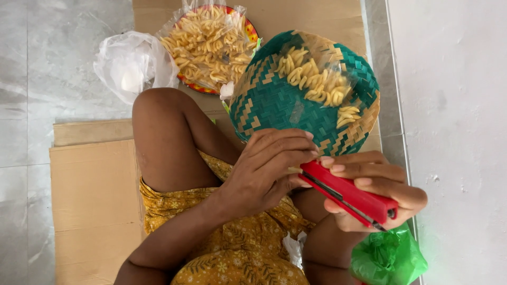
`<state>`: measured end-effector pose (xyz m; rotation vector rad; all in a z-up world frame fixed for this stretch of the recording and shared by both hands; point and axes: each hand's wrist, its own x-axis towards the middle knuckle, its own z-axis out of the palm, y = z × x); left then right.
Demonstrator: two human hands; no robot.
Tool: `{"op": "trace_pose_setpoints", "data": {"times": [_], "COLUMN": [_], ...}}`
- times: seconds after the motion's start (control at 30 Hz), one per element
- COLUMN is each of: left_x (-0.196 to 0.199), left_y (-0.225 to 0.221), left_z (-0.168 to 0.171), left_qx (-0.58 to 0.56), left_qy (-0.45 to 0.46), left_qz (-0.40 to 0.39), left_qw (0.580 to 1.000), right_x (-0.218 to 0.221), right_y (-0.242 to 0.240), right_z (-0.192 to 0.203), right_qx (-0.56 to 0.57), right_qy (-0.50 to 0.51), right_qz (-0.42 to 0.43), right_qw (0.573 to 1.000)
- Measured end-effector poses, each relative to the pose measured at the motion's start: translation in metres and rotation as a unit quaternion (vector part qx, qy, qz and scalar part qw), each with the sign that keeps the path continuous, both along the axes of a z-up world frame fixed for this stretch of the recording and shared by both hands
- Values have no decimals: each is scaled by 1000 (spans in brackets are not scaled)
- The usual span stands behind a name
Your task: A person sitting on the floor is manually filling small plastic bags with snacks from a woven basket and sealing them using a red stapler.
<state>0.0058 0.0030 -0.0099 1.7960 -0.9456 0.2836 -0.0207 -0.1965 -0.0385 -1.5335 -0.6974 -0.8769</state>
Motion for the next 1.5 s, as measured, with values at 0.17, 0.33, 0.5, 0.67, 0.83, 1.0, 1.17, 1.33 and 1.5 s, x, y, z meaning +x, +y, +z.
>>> {"op": "trace_pose_setpoints", "data": {"times": [0.17, 0.33, 0.5, 0.67, 0.83, 1.0, 1.17, 1.33, 1.5], "left_x": [2, 3, 3, 1, 0, -2, -4, -5, -6], "left_y": [0, -3, -3, -2, -1, -2, -2, -1, -1], "left_z": [-6, -11, -19, -10, -6, -2, 5, 6, 4], "left_qx": [5, -12, -54, -52, -48, -13, 6, 15, 27], "left_qy": [5, 51, 117, 118, 102, 49, 18, -3, -24], "left_qz": [4, 16, 5, 17, 28, 26, 37, 44, 41], "left_qw": [1000, 999, 992, 992, 993, 998, 999, 999, 998], "right_x": [7, 12, 5, 6, 1, -1, 0, 3, 2], "right_y": [-5, 4, 0, -9, -26, -30, -23, -20, -19], "right_z": [-4, 4, 14, 12, 12, 16, 12, 9, 9], "right_qx": [-9, 35, 9, 0, 18, -62, -34, -29, -41], "right_qy": [-9, 1, 23, 4, -25, -22, -10, -32, -23], "right_qz": [12, -21, -110, -114, -101, -24, 30, 45, 35], "right_qw": [1000, 999, 994, 993, 994, 998, 999, 998, 998]}}
